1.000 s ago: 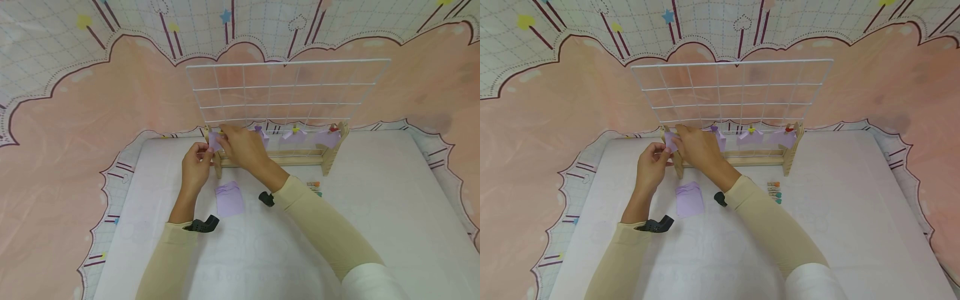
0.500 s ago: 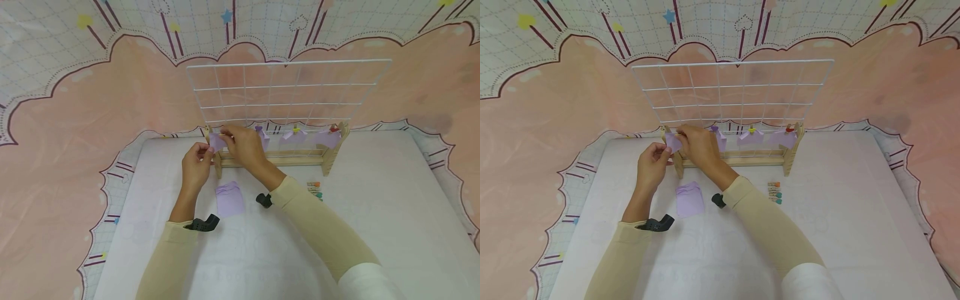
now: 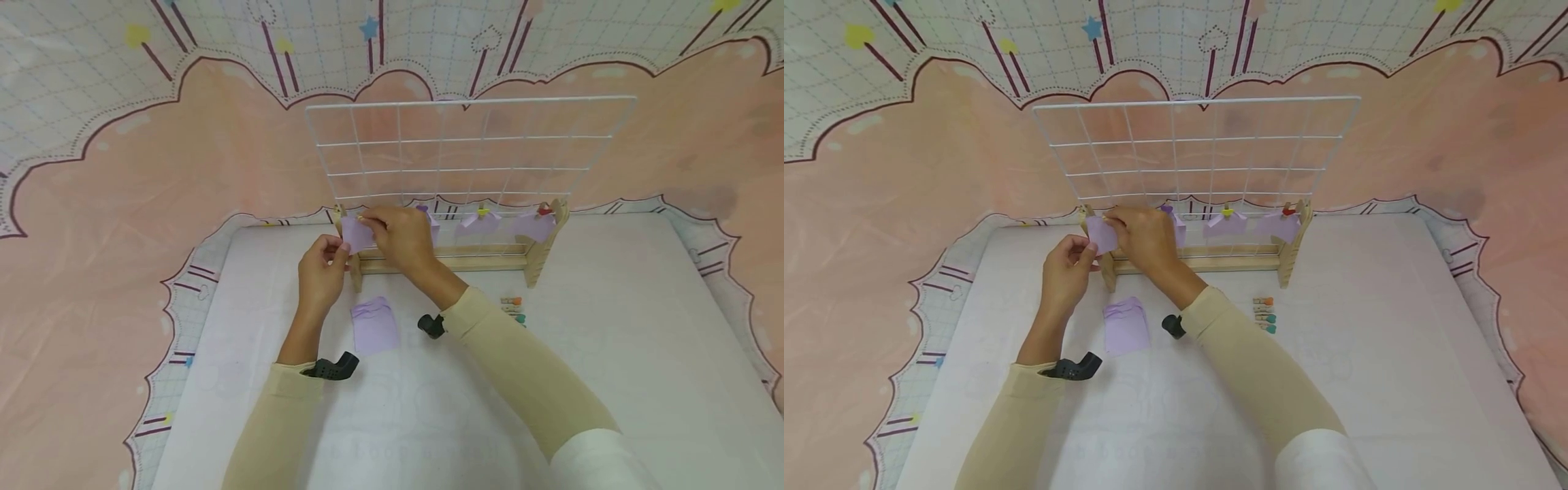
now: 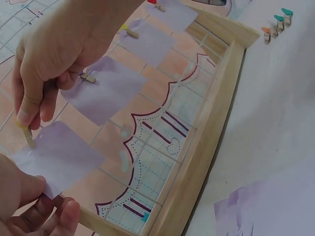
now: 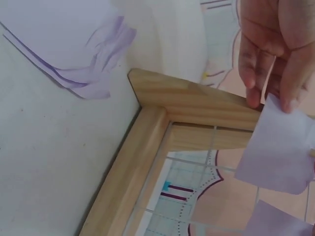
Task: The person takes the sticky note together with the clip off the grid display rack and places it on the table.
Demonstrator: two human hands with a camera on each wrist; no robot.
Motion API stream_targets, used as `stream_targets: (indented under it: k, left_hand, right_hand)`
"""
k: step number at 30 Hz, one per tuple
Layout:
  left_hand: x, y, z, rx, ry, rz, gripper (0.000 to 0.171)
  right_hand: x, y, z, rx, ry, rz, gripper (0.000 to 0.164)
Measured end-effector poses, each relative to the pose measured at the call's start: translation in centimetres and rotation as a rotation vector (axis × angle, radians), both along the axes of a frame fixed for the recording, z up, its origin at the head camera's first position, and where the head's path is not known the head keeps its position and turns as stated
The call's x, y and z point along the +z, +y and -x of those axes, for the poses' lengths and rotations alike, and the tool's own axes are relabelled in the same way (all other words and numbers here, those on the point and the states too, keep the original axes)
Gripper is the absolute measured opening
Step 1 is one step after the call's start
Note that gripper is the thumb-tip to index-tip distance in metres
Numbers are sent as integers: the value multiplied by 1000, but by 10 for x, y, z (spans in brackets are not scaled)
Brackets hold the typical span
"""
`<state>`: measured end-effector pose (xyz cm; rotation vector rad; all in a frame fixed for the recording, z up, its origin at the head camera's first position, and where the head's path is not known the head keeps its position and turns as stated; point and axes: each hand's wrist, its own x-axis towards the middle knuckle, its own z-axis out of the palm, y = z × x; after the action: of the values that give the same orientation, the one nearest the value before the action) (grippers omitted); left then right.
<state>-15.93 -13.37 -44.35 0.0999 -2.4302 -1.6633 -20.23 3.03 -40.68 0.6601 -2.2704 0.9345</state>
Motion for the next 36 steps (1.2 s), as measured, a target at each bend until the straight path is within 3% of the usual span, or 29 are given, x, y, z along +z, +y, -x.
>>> stream_targets:
  k: [6, 14, 19, 27, 32, 36]
  left_hand:
    - [-1, -1, -6, -7, -21, 10, 15]
    - [2, 0, -16, -34, -33, -8, 14]
    - [2, -3, -22, -29, -35, -36, 15]
    - [0, -3, -28, -45, -45, -119, 17]
    - [-1, -2, -31, -52, -64, -156, 15]
    - [-2, -4, -34, -59, -79, -146, 14]
  right_hand:
    - [4, 8, -3, 13, 8, 95, 13]
    - [5, 31, -12, 33, -113, 74, 19]
    - [4, 41, -18, 74, -170, 115, 18]
    - [5, 50, -26, 128, -340, 241, 15]
    - [6, 56, -29, 218, -495, 393, 18]
    - [5, 62, -31, 275, -566, 474, 23]
